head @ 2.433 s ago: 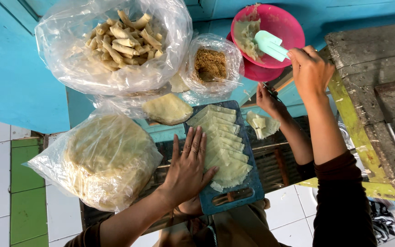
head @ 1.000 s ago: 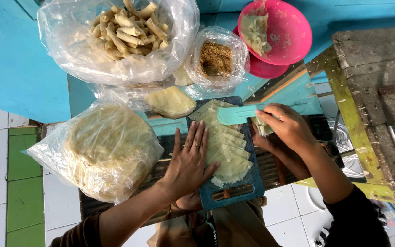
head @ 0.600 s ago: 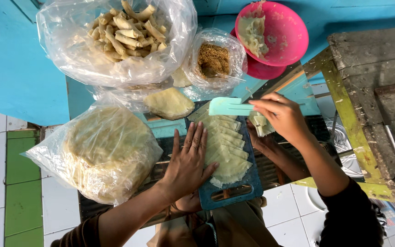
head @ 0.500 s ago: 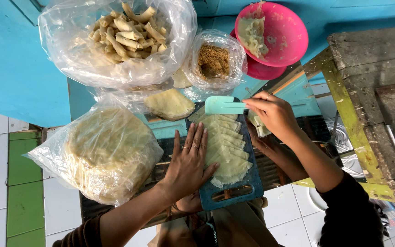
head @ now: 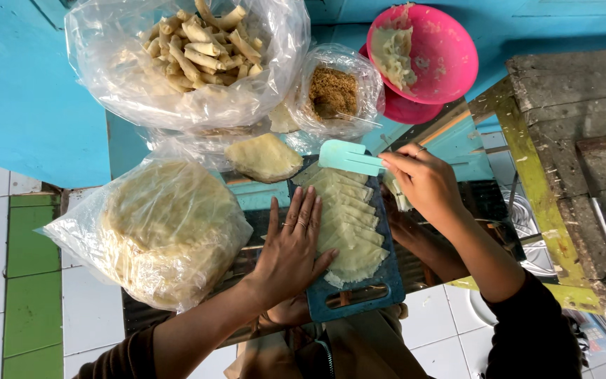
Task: The person takes thin dough wrappers from a stack, spoons brown filling onto a wrapper, folds and rolls the wrapper around the filling, and places the finished roll on a board with other completed rolls. They occasionally use a plastic spatula to scoop filling from a pink bowl and take new wrappers from a plastic-wrapped stack.
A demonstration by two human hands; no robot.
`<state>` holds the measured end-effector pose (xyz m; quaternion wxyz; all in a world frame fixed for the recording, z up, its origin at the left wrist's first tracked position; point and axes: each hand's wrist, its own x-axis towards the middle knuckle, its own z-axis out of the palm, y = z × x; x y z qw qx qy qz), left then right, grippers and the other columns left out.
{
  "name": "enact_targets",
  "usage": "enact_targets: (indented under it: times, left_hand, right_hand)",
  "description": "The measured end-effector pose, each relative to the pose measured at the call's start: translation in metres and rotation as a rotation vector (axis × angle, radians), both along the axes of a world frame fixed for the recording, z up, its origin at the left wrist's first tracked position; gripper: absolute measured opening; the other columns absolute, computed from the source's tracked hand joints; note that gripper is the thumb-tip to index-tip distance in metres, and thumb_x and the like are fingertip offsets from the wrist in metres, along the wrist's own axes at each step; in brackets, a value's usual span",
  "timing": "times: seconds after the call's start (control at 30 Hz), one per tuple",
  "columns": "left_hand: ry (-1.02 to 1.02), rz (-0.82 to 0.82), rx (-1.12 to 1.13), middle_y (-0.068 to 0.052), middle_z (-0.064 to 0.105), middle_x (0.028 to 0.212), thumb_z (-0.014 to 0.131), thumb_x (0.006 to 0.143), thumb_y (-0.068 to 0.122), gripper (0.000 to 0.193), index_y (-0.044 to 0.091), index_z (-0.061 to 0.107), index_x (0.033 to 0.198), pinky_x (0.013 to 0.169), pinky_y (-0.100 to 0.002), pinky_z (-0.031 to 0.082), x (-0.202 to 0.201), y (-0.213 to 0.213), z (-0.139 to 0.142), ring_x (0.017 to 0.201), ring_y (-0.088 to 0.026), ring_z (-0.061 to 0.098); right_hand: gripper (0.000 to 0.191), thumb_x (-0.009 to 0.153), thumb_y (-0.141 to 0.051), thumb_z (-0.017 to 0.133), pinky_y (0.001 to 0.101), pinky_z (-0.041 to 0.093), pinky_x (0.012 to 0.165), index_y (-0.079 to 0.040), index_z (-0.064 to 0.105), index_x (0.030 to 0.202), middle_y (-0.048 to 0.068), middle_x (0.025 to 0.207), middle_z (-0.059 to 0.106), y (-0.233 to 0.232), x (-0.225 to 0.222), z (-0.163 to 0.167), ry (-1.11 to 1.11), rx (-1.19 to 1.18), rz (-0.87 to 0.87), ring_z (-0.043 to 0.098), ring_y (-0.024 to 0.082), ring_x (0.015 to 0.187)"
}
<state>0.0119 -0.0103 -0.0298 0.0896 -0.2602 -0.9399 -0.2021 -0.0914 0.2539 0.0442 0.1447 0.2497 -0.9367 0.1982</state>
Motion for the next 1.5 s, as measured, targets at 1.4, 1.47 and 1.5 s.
enact_targets:
  times: [1.4, 1.47, 1.5]
  left_hand:
    - [0.014, 0.008, -0.038, -0.027, 0.019, 0.166, 0.042, 0.101, 0.057, 0.087, -0.01, 0.027, 0.155, 0.12, -0.066, 0.009, 0.0, 0.001, 0.002, 0.156, -0.04, 0.01]
    - [0.016, 0.008, -0.03, -0.027, 0.019, 0.166, 0.042, 0.101, 0.057, 0.087, -0.01, 0.027, 0.155, 0.12, -0.066, 0.009, 0.0, 0.0, 0.002, 0.156, -0.04, 0.009]
    - [0.017, 0.008, -0.024, -0.027, 0.019, 0.166, 0.042, 0.101, 0.057, 0.087, -0.009, 0.027, 0.155, 0.12, -0.066, 0.009, 0.0, 0.0, 0.001, 0.156, -0.04, 0.009]
  right_hand:
    - [0.018, 0.093, -0.011, 0.072, 0.037, 0.053, 0.063, -0.011, 0.077, 0.111, 0.005, 0.096, 0.07, 0.002, 0.037, 0.037, -0.003, 0.088, 0.023, 0.069, 0.025, 0.075]
    - [0.018, 0.093, -0.011, 0.072, 0.0375, 0.052, 0.063, -0.012, 0.077, 0.111, 0.005, 0.096, 0.07, -0.001, 0.034, 0.033, 0.006, 0.113, 0.014, 0.068, 0.026, 0.075]
    - [0.018, 0.094, -0.011, 0.072, 0.0377, 0.052, 0.063, -0.012, 0.077, 0.111, 0.005, 0.097, 0.07, 0.001, 0.032, 0.033, 0.029, 0.137, -0.008, 0.068, 0.027, 0.075]
